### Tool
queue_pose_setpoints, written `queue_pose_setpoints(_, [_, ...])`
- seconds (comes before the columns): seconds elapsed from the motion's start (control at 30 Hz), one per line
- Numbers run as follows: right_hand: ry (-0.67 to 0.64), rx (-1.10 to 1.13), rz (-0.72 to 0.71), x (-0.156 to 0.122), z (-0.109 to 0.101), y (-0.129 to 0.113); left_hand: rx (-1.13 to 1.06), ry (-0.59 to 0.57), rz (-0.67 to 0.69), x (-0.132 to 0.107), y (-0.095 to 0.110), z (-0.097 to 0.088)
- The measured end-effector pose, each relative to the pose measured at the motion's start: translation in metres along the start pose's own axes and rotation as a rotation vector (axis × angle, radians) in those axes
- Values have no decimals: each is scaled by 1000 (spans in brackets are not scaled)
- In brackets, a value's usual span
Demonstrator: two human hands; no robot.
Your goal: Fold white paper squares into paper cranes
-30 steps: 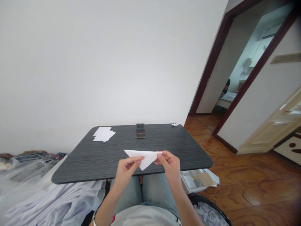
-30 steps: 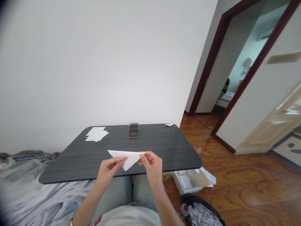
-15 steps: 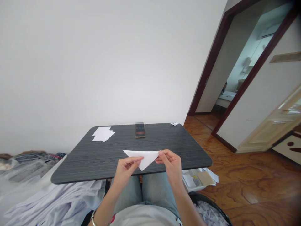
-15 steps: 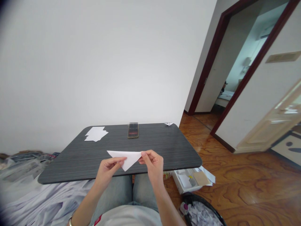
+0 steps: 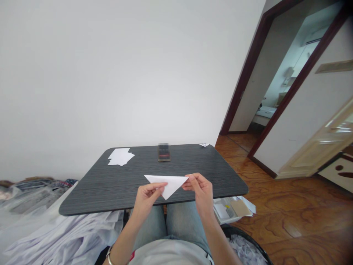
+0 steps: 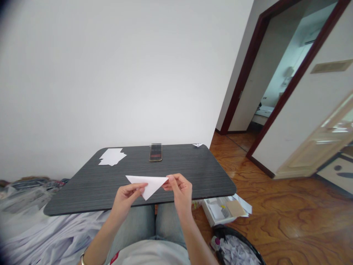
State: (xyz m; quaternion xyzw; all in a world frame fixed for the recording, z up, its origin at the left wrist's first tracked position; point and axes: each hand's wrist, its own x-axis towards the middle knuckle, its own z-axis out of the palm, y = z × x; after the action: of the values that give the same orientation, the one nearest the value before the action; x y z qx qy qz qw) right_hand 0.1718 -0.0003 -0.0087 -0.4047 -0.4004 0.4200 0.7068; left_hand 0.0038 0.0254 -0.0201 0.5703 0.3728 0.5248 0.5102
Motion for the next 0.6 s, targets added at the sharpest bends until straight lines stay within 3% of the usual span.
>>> queue_pose_setpoints(0.17, [-86,-29,37,-2,3,3,-33,-34,-5,-1,1,5])
queue_pose_setpoints(0.47, [16,-26,-27,0,-1,7,-43,-20,-11,1,-2,1])
queue_pose_setpoints(0.6, [-7,-38,-84,-1,-5,7,-59,-14,-27,1,-3,-1])
